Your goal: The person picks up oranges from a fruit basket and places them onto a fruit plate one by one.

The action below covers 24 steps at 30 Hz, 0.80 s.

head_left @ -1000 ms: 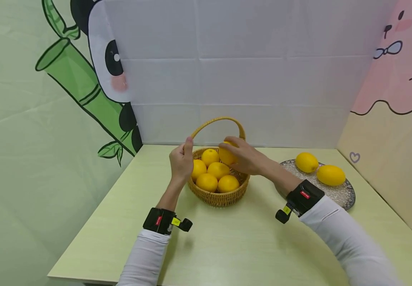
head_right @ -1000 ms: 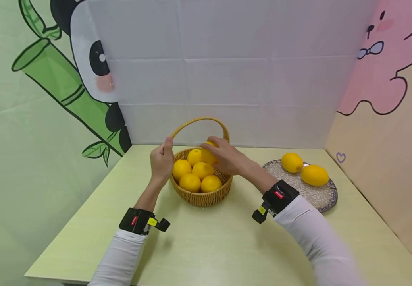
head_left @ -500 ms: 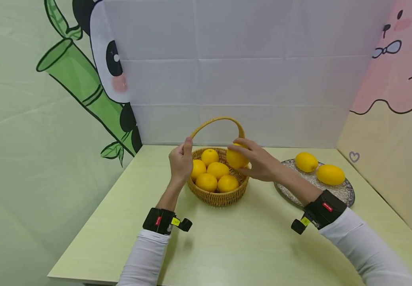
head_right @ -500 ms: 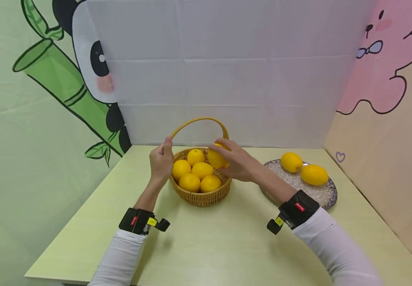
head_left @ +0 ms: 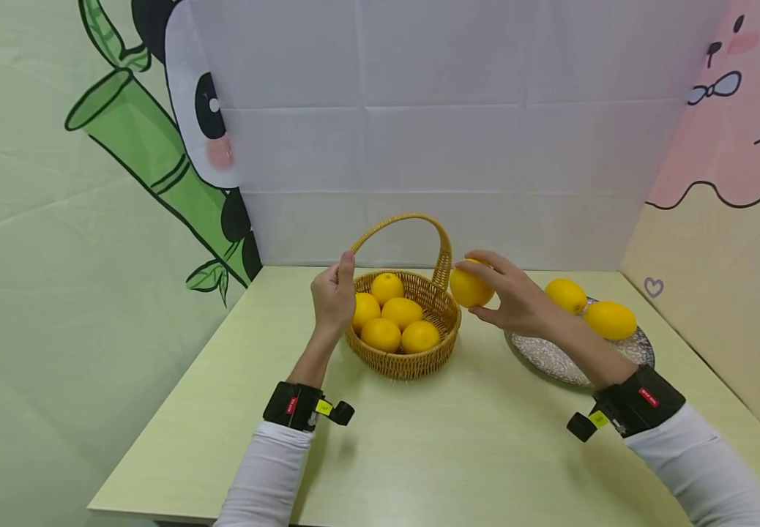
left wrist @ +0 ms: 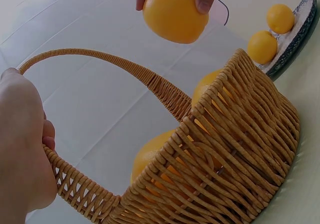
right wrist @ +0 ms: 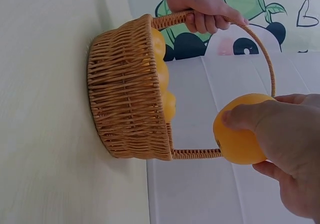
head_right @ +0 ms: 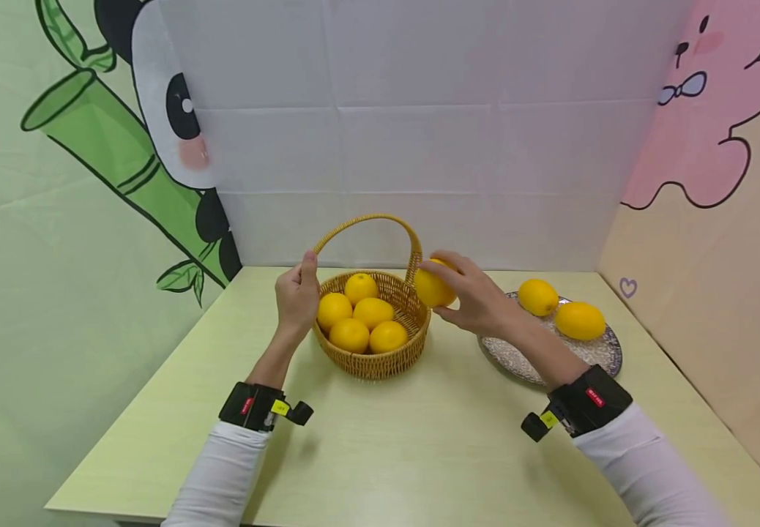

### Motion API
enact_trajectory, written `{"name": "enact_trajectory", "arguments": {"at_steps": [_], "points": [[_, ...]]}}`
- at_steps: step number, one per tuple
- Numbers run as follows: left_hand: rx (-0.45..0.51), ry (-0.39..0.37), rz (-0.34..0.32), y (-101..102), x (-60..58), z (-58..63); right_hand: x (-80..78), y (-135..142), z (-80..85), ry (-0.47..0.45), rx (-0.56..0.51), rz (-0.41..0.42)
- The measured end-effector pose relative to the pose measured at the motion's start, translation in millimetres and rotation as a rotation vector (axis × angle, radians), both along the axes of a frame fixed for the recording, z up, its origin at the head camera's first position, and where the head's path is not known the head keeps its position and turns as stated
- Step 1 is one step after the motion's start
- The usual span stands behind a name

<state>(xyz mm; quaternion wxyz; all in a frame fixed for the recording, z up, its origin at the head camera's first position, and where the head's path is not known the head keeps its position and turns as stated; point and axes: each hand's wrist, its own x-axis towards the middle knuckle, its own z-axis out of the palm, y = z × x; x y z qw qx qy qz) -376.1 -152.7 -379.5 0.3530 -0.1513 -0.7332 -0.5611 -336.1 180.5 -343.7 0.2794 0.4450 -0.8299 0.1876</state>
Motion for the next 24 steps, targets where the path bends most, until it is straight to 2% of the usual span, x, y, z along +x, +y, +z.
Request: {"name": "enact_trajectory", "arguments": {"at_steps": [15,24], "points": [[-0.011,0.005,0.019,3.6,0.9,0.0,3.3,51.6,1.6,0.042,-0.033,-0.104],[0.006,-0.007,0.017,3.9,-0.4,-1.1,7.4,77.9,4.2,0.004,-0.049,-0.175]]}}
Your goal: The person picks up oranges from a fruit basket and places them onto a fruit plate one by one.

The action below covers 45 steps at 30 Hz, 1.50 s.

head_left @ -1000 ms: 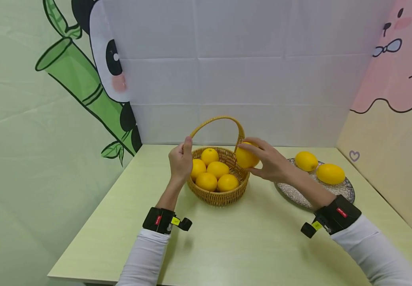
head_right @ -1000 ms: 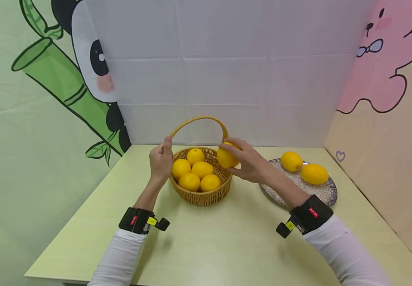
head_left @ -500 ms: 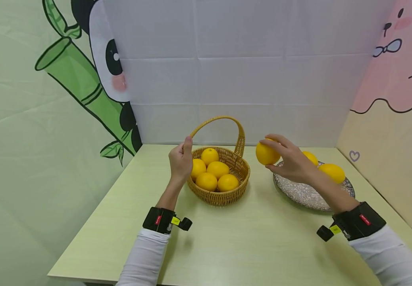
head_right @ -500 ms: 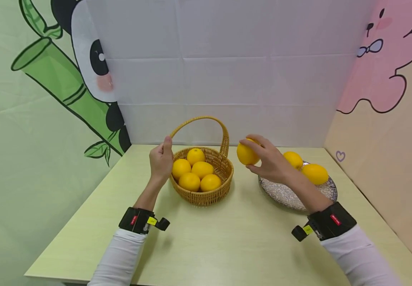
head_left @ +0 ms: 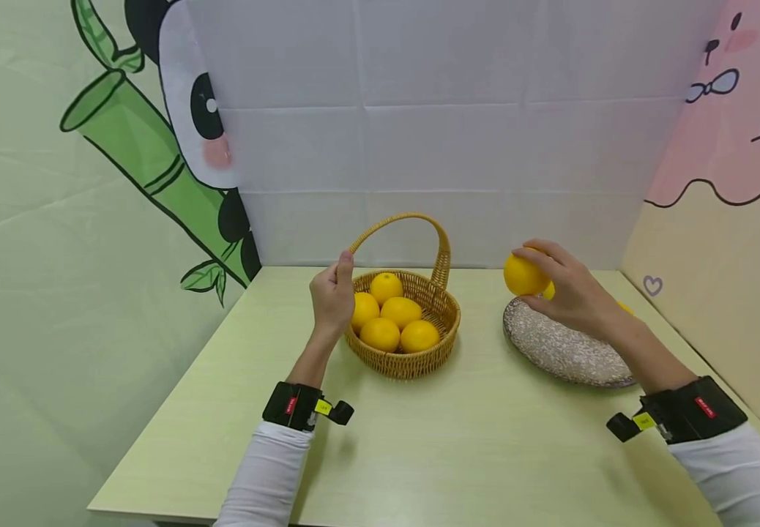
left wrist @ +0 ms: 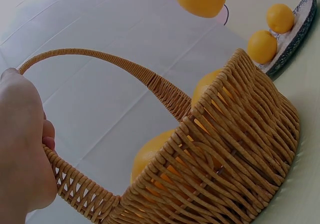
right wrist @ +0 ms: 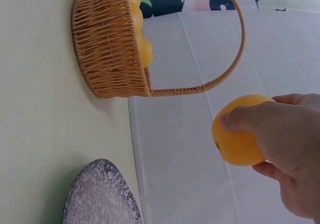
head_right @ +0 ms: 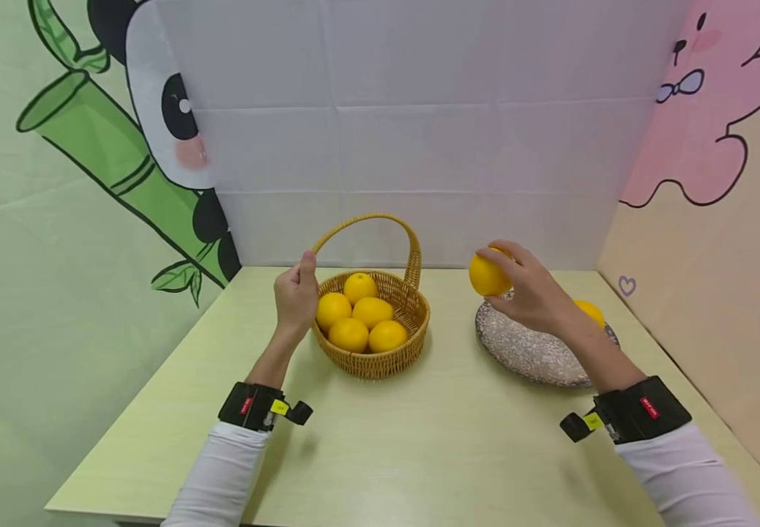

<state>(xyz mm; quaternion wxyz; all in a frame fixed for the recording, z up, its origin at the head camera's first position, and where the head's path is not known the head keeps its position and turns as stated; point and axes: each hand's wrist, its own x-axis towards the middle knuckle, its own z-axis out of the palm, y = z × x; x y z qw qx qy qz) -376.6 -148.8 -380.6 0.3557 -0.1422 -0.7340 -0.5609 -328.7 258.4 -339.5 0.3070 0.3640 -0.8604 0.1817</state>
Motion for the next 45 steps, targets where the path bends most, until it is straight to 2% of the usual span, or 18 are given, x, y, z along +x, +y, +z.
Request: {"name": "enact_trajectory", "arguments": {"at_steps": [7,13,33,45], "points": [[0.008,0.002,-0.003,0.0,-1.0,-0.5,-4.8,19.4,2.0,0.011,-0.006,-0.041],[0.006,-0.004,0.004,0.1,-1.7,-1.3,-12.3,32.7,-4.4,0.005,-0.001,-0.069],[0.008,0.002,-0.005,0.1,-2.0,-1.5,-37.5,48.9,-22.2,-0.231,0.045,-0.197],[0.003,0.013,-0.007,-0.1,-0.6,-0.7,-48.8,41.4,-32.3,-0.332,0.176,-0.213]]}}
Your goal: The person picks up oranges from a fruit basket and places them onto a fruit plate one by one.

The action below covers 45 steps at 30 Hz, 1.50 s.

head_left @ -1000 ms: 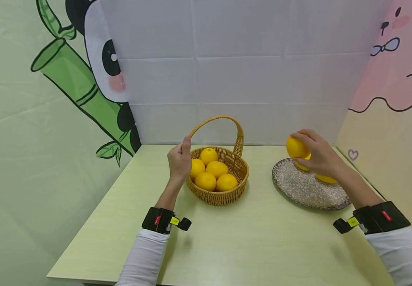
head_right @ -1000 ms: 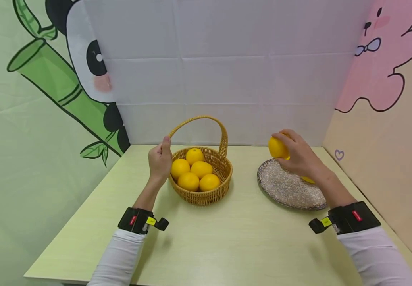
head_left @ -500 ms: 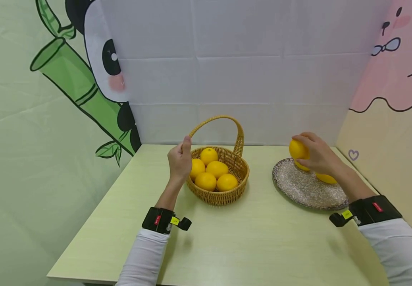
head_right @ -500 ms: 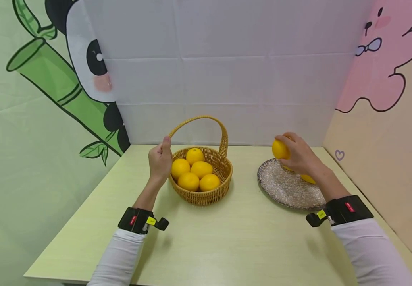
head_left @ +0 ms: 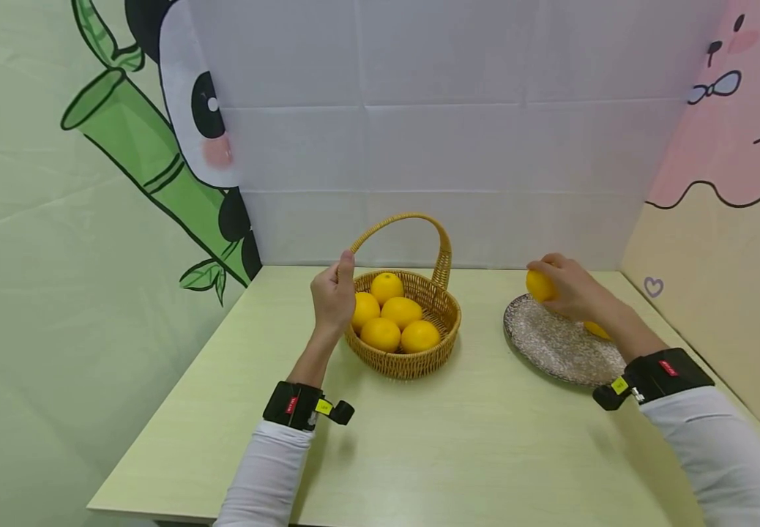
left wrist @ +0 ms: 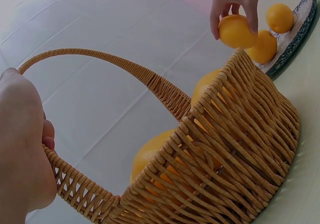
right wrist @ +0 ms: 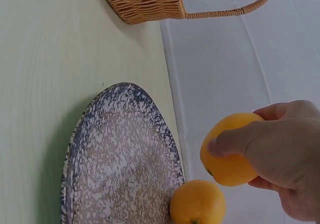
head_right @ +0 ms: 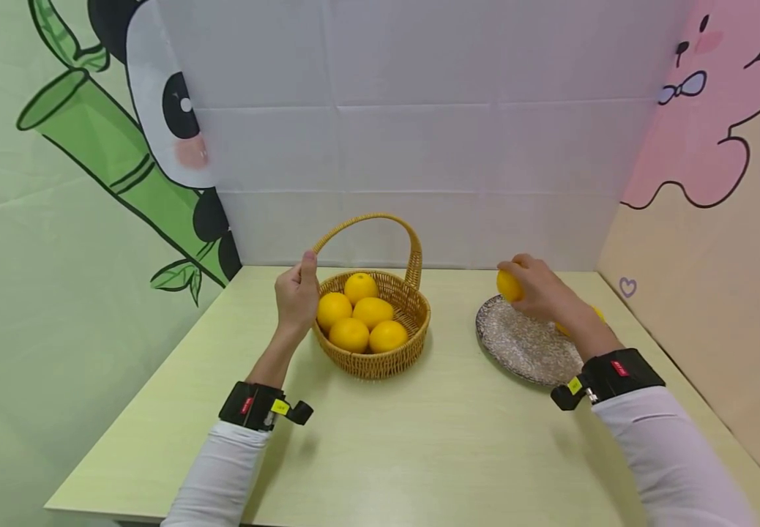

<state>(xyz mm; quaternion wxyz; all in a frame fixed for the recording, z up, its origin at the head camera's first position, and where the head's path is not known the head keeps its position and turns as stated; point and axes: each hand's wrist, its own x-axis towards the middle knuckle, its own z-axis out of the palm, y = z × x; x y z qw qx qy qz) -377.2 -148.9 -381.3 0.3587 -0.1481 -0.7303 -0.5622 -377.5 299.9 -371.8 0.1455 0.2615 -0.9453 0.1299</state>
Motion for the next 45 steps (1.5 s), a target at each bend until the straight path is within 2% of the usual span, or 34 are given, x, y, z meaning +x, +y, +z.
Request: {"name": "enact_trajectory", "arguments": {"at_steps": [13,30,38,45], "points": [[0.006,0.002,0.005,0.0,-0.9,-0.4,-12.5,-16.9,-6.8,-0.074,0.129,-0.012],[0.008,-0.001,-0.001,0.1,-0.3,-1.3,-26.0,-31.5,-14.1,-0.094,0.341,-0.071],[0.009,-0.004,-0.005,0.1,-3.3,-5.3,-35.4,-32.9,-29.3,-0.104,0.373,-0.090],[0.011,-0.002,-0.004,-0.7,-6.7,-7.3,-38.0,-33.8,-32.5,-0.114,0.388,-0.104]]}}
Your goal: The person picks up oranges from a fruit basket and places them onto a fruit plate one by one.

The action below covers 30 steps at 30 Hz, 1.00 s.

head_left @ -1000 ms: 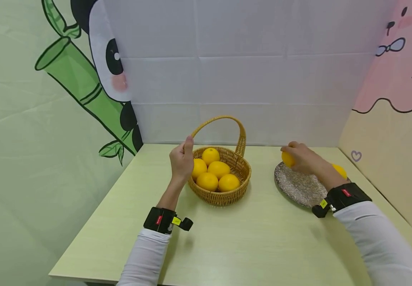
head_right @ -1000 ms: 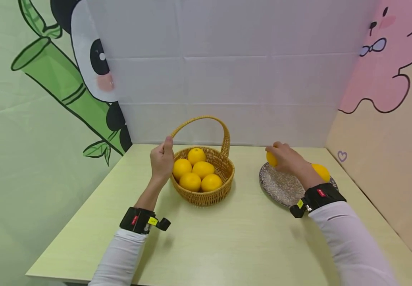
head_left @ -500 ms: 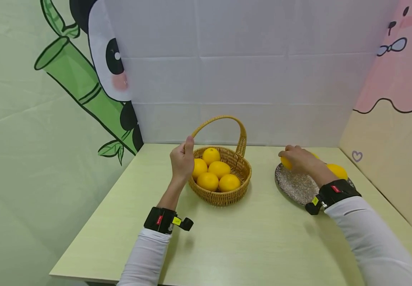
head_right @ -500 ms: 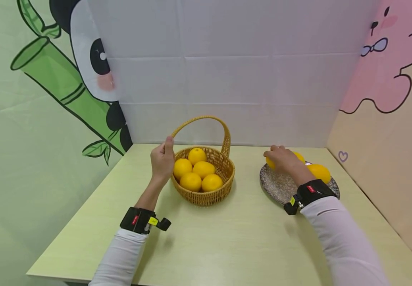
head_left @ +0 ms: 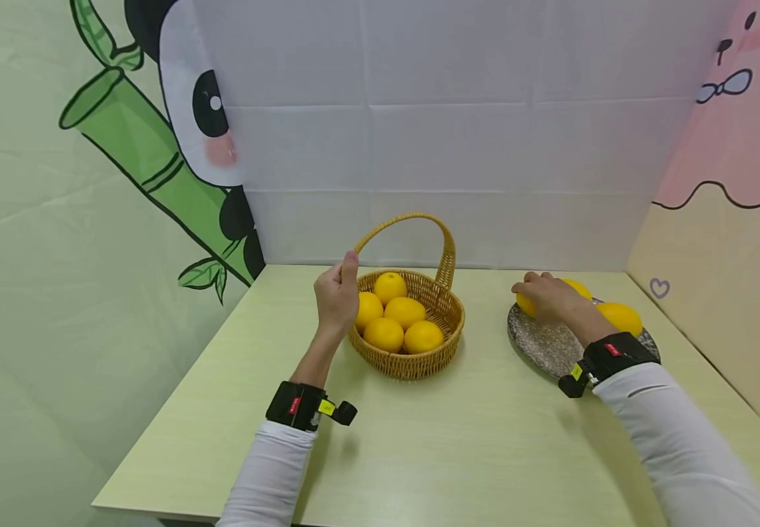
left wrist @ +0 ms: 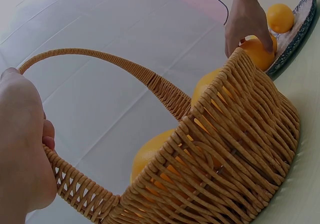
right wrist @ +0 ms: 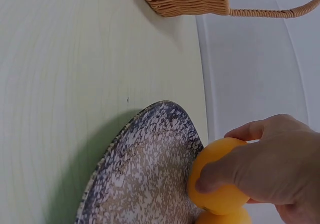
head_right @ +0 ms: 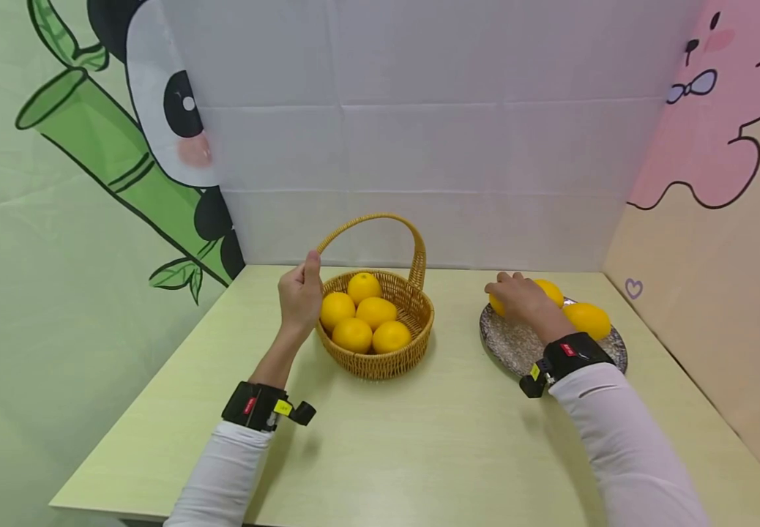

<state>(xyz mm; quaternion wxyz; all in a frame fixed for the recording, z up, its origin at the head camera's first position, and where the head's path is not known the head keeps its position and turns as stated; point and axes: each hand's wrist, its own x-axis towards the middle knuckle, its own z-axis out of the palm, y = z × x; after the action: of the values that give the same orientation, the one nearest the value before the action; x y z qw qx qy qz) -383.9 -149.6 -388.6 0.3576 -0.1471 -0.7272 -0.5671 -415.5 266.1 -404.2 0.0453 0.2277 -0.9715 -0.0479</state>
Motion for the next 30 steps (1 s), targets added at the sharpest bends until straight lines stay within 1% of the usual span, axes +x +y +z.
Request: {"name": "enact_trajectory", "arguments": {"at_steps": [15,21,26,30], "points": [[-0.005,-0.008,0.008,0.2,-0.4,0.2,9.9,-6.5,-0.3,0.003,0.009,0.002],[0.005,-0.007,0.003,0.1,0.1,-0.9,10.0,-5.9,-1.9,-0.019,-0.004,-0.012],[-0.003,0.007,0.004,0.1,-0.3,-1.1,8.6,-3.7,-3.6,-0.036,-0.022,-0.033],[-0.007,0.014,0.003,0.1,-0.5,-1.0,7.3,-1.6,-4.5,-0.043,-0.044,-0.033]]}}
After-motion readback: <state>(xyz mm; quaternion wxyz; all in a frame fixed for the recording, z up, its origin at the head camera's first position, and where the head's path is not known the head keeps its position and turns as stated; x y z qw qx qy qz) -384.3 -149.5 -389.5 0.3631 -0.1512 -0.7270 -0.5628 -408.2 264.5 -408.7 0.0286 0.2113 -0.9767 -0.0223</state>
